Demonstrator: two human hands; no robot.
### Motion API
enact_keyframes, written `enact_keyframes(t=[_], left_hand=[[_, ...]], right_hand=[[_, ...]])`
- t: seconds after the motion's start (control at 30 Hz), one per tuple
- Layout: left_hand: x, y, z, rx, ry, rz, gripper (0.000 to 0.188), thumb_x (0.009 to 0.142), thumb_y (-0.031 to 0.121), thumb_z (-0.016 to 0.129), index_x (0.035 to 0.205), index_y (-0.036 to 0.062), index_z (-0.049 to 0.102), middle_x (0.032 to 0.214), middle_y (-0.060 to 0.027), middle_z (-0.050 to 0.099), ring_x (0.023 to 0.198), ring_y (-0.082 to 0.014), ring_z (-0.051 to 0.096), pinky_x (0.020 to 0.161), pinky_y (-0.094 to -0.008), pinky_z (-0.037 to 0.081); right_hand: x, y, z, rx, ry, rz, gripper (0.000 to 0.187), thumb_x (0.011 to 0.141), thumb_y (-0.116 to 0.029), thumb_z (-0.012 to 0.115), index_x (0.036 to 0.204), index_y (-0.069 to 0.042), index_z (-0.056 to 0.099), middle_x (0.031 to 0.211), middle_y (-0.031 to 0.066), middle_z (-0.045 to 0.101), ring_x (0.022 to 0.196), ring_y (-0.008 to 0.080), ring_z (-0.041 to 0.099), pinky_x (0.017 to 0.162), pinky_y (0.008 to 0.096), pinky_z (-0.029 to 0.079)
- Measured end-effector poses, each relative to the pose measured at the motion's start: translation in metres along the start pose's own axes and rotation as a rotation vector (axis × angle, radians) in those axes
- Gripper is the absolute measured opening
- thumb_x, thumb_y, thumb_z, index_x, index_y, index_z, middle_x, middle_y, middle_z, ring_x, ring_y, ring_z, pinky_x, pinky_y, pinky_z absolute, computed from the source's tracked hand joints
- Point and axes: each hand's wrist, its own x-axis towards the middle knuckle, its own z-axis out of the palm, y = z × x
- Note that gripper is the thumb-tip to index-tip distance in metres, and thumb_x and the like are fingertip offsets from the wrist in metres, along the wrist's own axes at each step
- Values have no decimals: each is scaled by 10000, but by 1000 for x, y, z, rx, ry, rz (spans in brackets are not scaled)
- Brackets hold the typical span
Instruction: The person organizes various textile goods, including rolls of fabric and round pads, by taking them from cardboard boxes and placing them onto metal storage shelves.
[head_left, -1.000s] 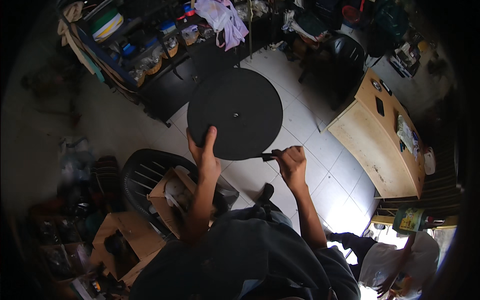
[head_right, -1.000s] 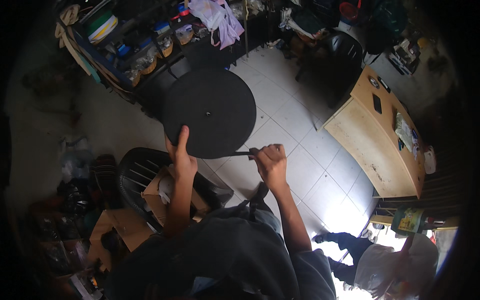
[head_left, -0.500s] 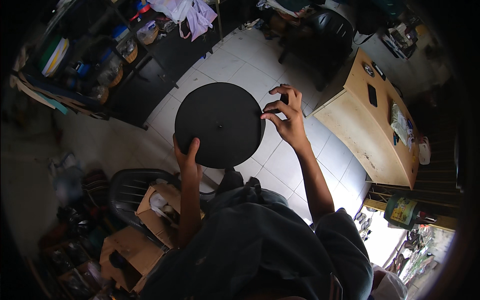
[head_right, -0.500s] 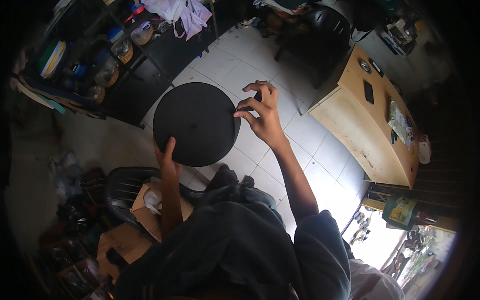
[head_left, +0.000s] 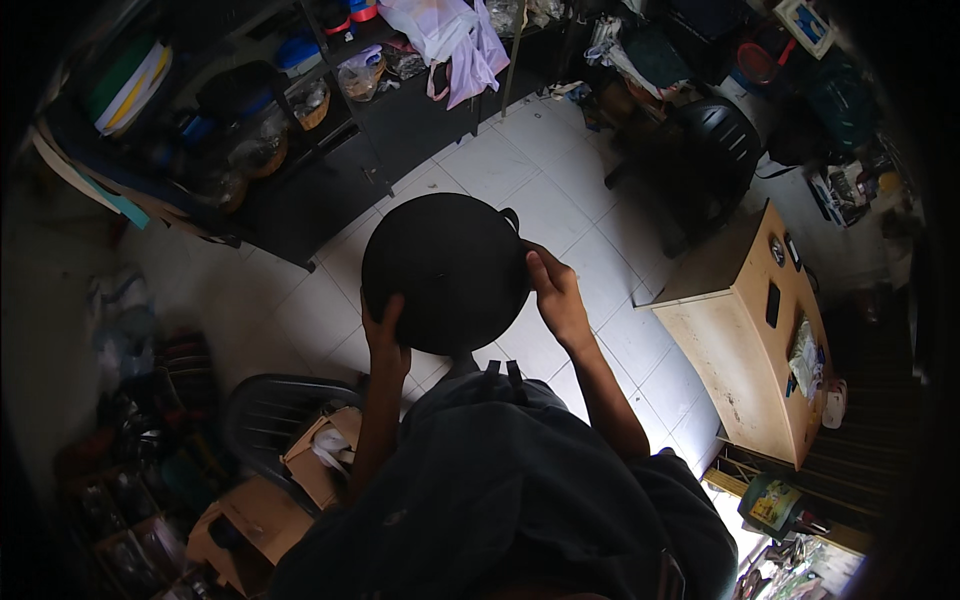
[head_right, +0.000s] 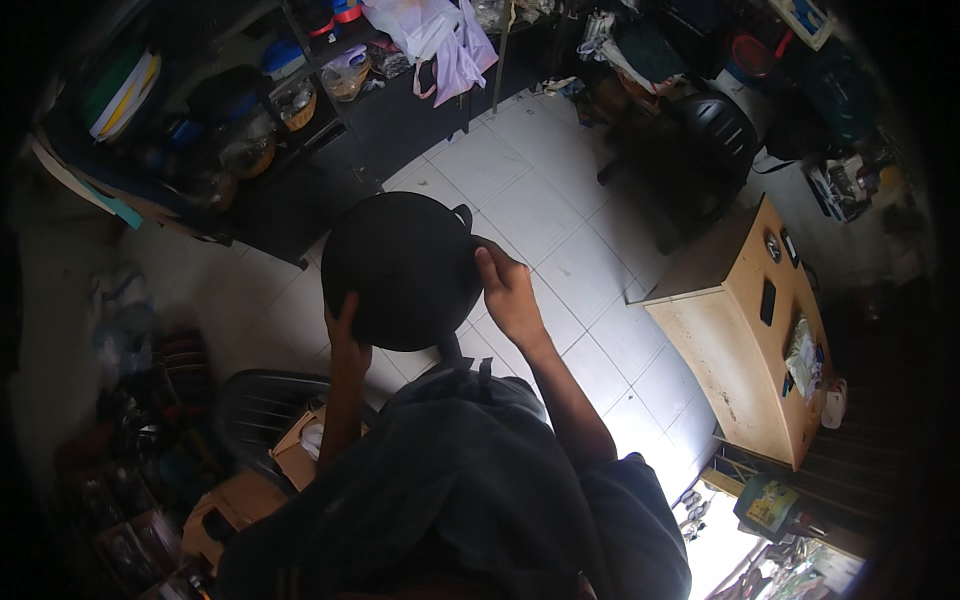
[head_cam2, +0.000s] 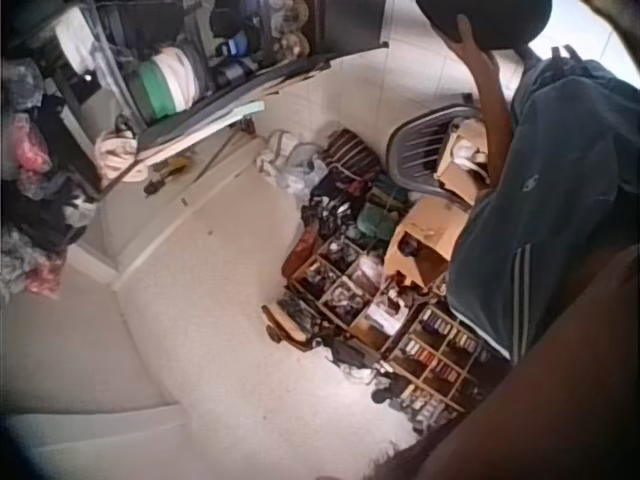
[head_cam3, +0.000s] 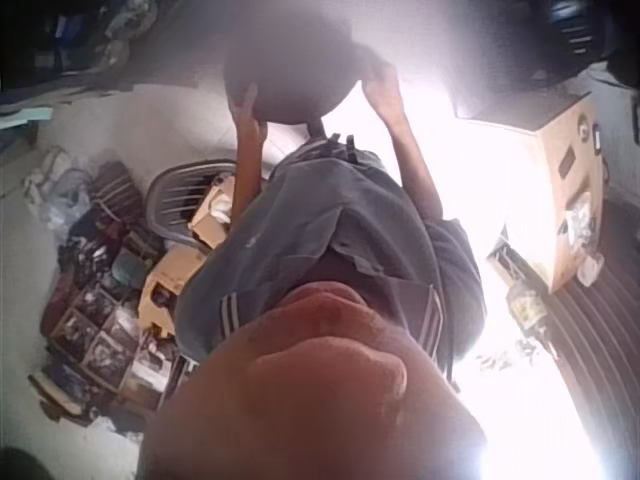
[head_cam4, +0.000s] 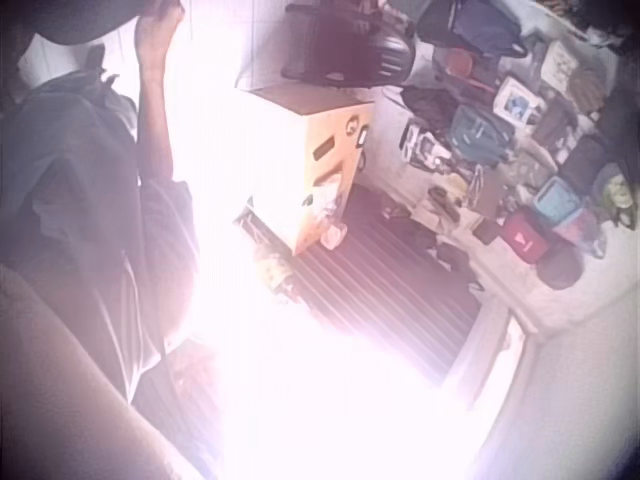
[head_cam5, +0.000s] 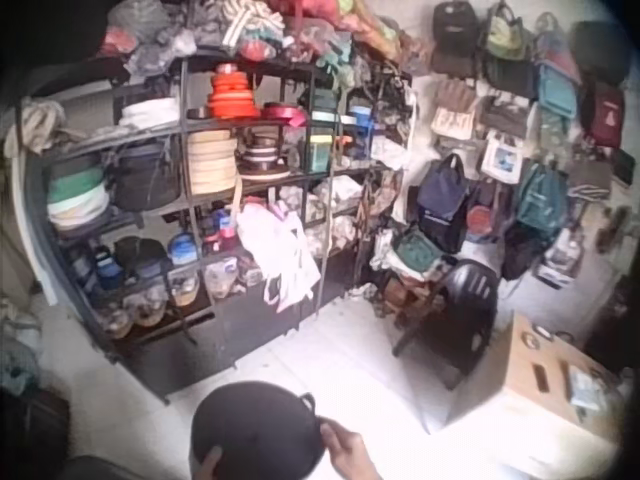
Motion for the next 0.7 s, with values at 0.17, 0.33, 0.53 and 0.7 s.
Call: enact_keyframes(t=[0.17, 0.33, 0.53, 0.7], left_hand=[[41, 18, -10, 59, 31, 16, 669, 819, 155, 699, 1374, 77, 335, 1293, -120, 451, 1205, -247, 447, 1020, -365, 379], [89, 29, -44, 370, -50, -166, 732, 843, 169, 676, 1427, 64, 247, 1385, -171, 396, 1273, -288, 400, 1059, -377, 323], [187, 135, 9, 971, -384, 311, 564, 895, 195, 595, 1390, 72, 354, 1403, -144, 412, 1306, -265, 386, 1078, -373, 296], [274, 155, 55, 943, -699, 66, 355, 909, 204, 575, 1225, 44, 549, 1178, -107, 589, 1068, -192, 558, 906, -307, 437]], right_hand=[[55, -18, 56, 85, -100, -38, 543, 919, -296, 591, 1308, 46, 428, 1066, 215, 617, 996, 229, 596, 863, 306, 462], [121, -26, 72, 129, -240, -63, 547, 890, -230, 637, 1317, 36, 422, 1090, 175, 622, 1008, 216, 595, 893, 308, 457], [206, -63, 87, -250, -637, -252, 679, 857, -137, 659, 1427, -46, 303, 1102, 161, 641, 1014, 191, 598, 892, 291, 453], [271, -81, 106, 31, -839, -197, 850, 811, -7, 658, 1485, -113, 151, 1421, 164, 398, 1154, 269, 543, 960, 340, 427]])
